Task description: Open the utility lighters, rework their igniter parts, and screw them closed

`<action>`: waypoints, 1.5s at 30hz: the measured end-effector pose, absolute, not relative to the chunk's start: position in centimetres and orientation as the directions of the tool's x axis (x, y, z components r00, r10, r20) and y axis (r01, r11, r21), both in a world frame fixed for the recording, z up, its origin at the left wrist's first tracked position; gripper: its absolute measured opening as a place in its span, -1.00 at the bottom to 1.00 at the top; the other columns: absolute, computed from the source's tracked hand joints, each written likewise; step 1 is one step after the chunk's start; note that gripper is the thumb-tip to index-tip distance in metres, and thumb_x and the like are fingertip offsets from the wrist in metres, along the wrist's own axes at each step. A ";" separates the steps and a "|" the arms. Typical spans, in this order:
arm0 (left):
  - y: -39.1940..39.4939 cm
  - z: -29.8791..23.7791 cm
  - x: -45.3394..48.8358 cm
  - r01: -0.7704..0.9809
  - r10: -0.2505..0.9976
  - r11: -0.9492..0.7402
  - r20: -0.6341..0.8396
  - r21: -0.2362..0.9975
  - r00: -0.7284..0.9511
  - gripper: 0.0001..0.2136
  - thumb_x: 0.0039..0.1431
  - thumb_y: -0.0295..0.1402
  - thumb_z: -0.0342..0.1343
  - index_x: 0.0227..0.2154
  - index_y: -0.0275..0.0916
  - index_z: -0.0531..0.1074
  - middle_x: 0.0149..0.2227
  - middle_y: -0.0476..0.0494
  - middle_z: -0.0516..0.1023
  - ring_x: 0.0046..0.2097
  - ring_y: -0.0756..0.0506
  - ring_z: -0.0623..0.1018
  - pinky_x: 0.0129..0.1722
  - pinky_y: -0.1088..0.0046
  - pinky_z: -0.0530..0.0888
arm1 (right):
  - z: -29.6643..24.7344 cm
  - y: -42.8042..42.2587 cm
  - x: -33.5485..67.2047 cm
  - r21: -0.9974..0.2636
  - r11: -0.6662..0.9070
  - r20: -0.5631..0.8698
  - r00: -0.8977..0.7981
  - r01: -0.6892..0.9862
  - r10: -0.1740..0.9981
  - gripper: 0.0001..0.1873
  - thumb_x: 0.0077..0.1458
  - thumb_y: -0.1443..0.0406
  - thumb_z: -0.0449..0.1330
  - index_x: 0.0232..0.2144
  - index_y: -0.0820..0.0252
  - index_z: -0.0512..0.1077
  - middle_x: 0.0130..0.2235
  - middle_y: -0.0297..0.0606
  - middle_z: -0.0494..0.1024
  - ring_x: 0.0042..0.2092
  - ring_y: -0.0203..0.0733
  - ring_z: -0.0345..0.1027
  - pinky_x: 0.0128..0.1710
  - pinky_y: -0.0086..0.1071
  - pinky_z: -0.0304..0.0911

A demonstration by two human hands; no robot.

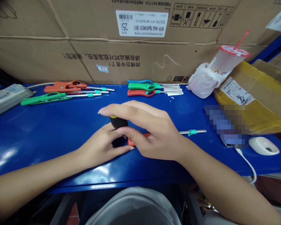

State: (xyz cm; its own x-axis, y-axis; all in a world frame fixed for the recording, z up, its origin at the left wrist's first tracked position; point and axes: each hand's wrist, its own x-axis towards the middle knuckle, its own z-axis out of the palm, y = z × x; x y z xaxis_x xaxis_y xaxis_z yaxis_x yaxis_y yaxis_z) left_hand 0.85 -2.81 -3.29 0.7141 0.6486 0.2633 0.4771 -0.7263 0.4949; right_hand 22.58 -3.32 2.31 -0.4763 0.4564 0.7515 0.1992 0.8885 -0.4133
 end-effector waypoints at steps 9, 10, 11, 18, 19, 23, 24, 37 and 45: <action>-2.1 -2.1 -0.1 0.515 0.673 -0.702 0.221 0.492 0.706 -0.80 0.24 -0.25 0.29 -0.14 -0.22 0.57 -0.17 -0.13 0.55 -0.12 -0.17 0.49 -0.08 0.24 0.46 | 2.5 -2.3 23.0 -0.625 0.779 0.768 -0.144 0.046 0.624 -0.69 0.29 0.31 0.26 0.07 0.00 0.43 -0.05 -0.28 0.60 -0.04 -0.12 0.57 -0.01 -0.16 0.55; -1.8 -1.7 -0.4 0.528 0.677 -0.696 0.200 0.486 0.708 -0.80 0.22 -0.28 0.29 -0.13 -0.20 0.57 -0.18 -0.12 0.55 -0.13 -0.17 0.49 -0.08 0.24 0.45 | 2.6 -1.9 23.4 -0.629 0.772 0.771 -0.053 0.089 0.634 -0.71 0.29 0.24 0.28 0.04 -0.05 0.43 -0.07 -0.30 0.59 0.00 -0.10 0.56 0.03 -0.16 0.54; -1.6 -1.3 -0.7 0.543 0.680 -0.692 0.177 0.475 0.711 -0.81 0.19 -0.30 0.28 -0.15 -0.19 0.57 -0.18 -0.11 0.56 -0.13 -0.16 0.49 -0.08 0.25 0.44 | 2.8 -1.4 23.9 -0.637 0.759 0.767 0.021 0.133 0.641 -0.73 0.28 0.18 0.29 0.02 -0.07 0.42 -0.07 -0.31 0.59 0.05 -0.08 0.55 0.05 -0.17 0.52; -0.4 0.7 -2.3 0.664 0.682 -0.720 0.027 0.202 0.731 -0.76 0.06 -0.26 0.25 -0.20 -0.18 0.49 -0.18 -0.09 0.54 -0.15 -0.22 0.50 -0.14 0.21 0.37 | 1.7 3.0 28.4 -0.866 0.481 0.499 0.166 0.137 0.850 -0.59 0.00 0.10 0.50 -0.26 0.01 0.37 -0.30 -0.41 0.57 -0.41 -0.29 0.51 -0.46 -0.42 0.53; -0.4 0.7 -2.3 0.663 0.679 -0.725 0.030 0.186 0.734 -0.72 0.08 -0.22 0.26 -0.14 -0.17 0.49 -0.15 -0.10 0.55 -0.12 -0.23 0.51 -0.13 0.20 0.37 | 1.1 3.4 28.7 -0.901 0.401 0.423 0.123 0.166 0.898 -0.57 -0.01 0.09 0.51 -0.25 0.03 0.37 -0.29 -0.41 0.57 -0.39 -0.28 0.53 -0.42 -0.37 0.57; -0.2 -0.2 -2.3 0.603 0.633 -0.761 0.068 0.239 0.771 -0.56 0.24 -0.02 0.23 0.08 -0.13 0.46 -0.02 -0.15 0.53 -0.01 -0.25 0.52 -0.04 0.19 0.39 | -1.5 4.2 28.1 -0.890 0.254 0.233 -0.101 0.378 0.967 -0.72 0.18 0.10 0.35 -0.20 0.16 0.48 -0.26 -0.24 0.65 -0.28 -0.17 0.61 -0.22 -0.19 0.62; -0.1 -0.5 -2.3 0.584 0.620 -0.768 0.079 0.263 0.780 -0.55 0.27 0.00 0.21 0.10 -0.12 0.47 -0.01 -0.16 0.53 -0.01 -0.24 0.52 -0.03 0.20 0.40 | -2.0 4.2 27.7 -0.879 0.250 0.217 -0.127 0.405 0.968 -0.77 0.21 0.15 0.32 -0.19 0.18 0.50 -0.25 -0.21 0.67 -0.25 -0.14 0.62 -0.20 -0.17 0.61; 0.8 -1.3 -2.9 0.514 0.576 -0.792 0.126 0.329 0.807 -0.66 0.52 -0.15 -0.11 0.03 -0.26 0.45 -0.01 -0.25 0.49 -0.02 -0.20 0.52 0.01 0.21 0.47 | -0.8 3.3 27.6 -0.560 0.510 0.311 -0.405 0.653 0.860 -0.60 0.13 0.27 0.34 0.05 0.08 0.56 0.10 -0.07 0.53 0.18 0.07 0.36 0.28 0.08 0.20; 3.0 -0.1 -4.5 0.505 0.683 -0.693 0.244 0.514 0.689 -0.66 0.52 -0.15 -0.13 0.07 -0.21 0.45 -0.01 -0.17 0.53 0.01 -0.14 0.54 0.07 0.36 0.44 | 3.9 2.0 30.9 -0.476 0.541 0.135 -0.550 0.693 0.824 -0.68 0.17 0.04 0.32 -0.15 0.10 0.59 -0.12 -0.22 0.67 -0.10 -0.05 0.54 -0.06 -0.21 0.39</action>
